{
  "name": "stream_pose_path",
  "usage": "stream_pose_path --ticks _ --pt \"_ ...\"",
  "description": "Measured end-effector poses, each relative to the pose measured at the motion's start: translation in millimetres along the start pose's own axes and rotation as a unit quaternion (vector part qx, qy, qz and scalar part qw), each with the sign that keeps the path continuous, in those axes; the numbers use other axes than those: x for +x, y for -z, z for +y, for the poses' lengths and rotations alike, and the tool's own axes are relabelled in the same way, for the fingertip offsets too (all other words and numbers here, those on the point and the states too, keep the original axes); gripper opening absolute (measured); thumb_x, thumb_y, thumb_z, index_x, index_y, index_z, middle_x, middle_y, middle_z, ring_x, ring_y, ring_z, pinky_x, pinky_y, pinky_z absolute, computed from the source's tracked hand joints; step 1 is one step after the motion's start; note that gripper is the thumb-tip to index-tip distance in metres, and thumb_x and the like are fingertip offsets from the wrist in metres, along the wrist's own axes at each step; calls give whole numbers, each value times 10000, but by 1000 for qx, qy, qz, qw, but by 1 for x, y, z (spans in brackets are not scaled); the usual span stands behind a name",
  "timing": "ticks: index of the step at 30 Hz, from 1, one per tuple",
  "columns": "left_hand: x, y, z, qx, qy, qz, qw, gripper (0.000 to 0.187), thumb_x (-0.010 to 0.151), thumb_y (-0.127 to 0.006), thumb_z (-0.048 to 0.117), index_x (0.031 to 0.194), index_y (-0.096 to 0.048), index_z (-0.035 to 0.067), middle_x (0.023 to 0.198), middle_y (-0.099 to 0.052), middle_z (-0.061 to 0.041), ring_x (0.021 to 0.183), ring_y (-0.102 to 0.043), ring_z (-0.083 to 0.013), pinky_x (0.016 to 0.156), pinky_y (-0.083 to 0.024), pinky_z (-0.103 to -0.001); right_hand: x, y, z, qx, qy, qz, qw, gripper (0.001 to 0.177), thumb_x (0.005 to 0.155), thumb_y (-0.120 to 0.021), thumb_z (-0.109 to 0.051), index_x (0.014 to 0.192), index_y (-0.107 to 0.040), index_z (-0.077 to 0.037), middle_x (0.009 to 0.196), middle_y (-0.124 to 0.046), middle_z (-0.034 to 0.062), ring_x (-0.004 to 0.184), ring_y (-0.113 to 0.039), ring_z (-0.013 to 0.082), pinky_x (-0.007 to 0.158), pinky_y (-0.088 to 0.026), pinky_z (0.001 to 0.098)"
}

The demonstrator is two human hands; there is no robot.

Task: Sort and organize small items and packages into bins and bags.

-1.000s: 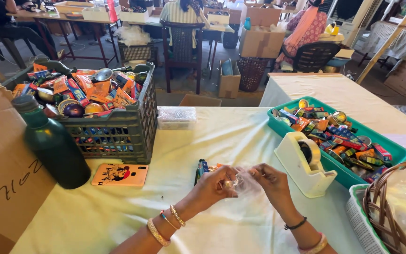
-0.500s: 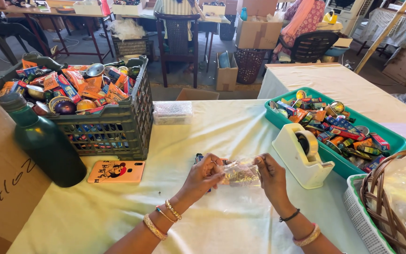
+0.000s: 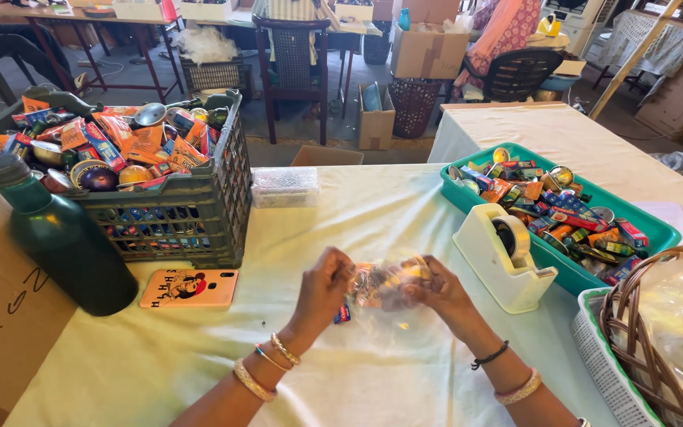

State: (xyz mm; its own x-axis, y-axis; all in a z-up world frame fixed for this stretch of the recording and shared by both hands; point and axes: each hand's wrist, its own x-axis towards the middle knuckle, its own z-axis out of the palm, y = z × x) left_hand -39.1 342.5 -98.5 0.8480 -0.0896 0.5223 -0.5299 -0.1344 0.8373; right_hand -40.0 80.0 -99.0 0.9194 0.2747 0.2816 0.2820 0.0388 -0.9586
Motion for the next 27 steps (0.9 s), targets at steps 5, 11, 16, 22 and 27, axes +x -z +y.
stream_pose_path --ticks 5,11,16,22,27 --pt "17 34 22 102 124 -28 987 160 988 -659 201 990 -606 49 718 -662 -88 593 -600 -130 552 -467 -301 0 4 24 59 -49 23 997 315 950 -670 -128 1250 -635 -38 917 -681 11 834 -643 101 718 -537 270" --pt "11 31 91 380 -260 46 887 430 820 -711 261 1180 -606 49 1139 -644 -191 1084 -591 -373 904 -452 -455 -4 -23 25 41 -54 -35 997 326 938 -636 -42 1264 -623 -57 984 -702 -10 831 -650 117 715 -549 287" --pt "0 15 61 346 -356 -56 866 301 822 -677 200 1109 -641 118 1070 -649 -114 1124 -592 -374 972 -346 -570 -9 -35 12 58 -62 -70 994 379 900 -623 16 1262 -584 -88 1209 -619 -117 881 -645 107 746 -557 293" --pt "11 33 37 226 -147 -174 947 153 888 -634 -8 1028 -591 36 950 -643 -138 932 -637 -347 796 -512 -434 -3 -16 27 67 -43 -25 997 158 995 -605 -56 1144 -639 -15 925 -704 49 829 -652 134 771 -535 293" --pt "18 44 18 164 -119 -154 967 83 917 -636 -15 963 -571 8 858 -634 -167 735 -629 -342 643 -508 -407 -4 -17 31 129 -51 38 990 166 1029 -582 -199 1052 -613 -38 851 -678 51 771 -655 141 708 -536 304"
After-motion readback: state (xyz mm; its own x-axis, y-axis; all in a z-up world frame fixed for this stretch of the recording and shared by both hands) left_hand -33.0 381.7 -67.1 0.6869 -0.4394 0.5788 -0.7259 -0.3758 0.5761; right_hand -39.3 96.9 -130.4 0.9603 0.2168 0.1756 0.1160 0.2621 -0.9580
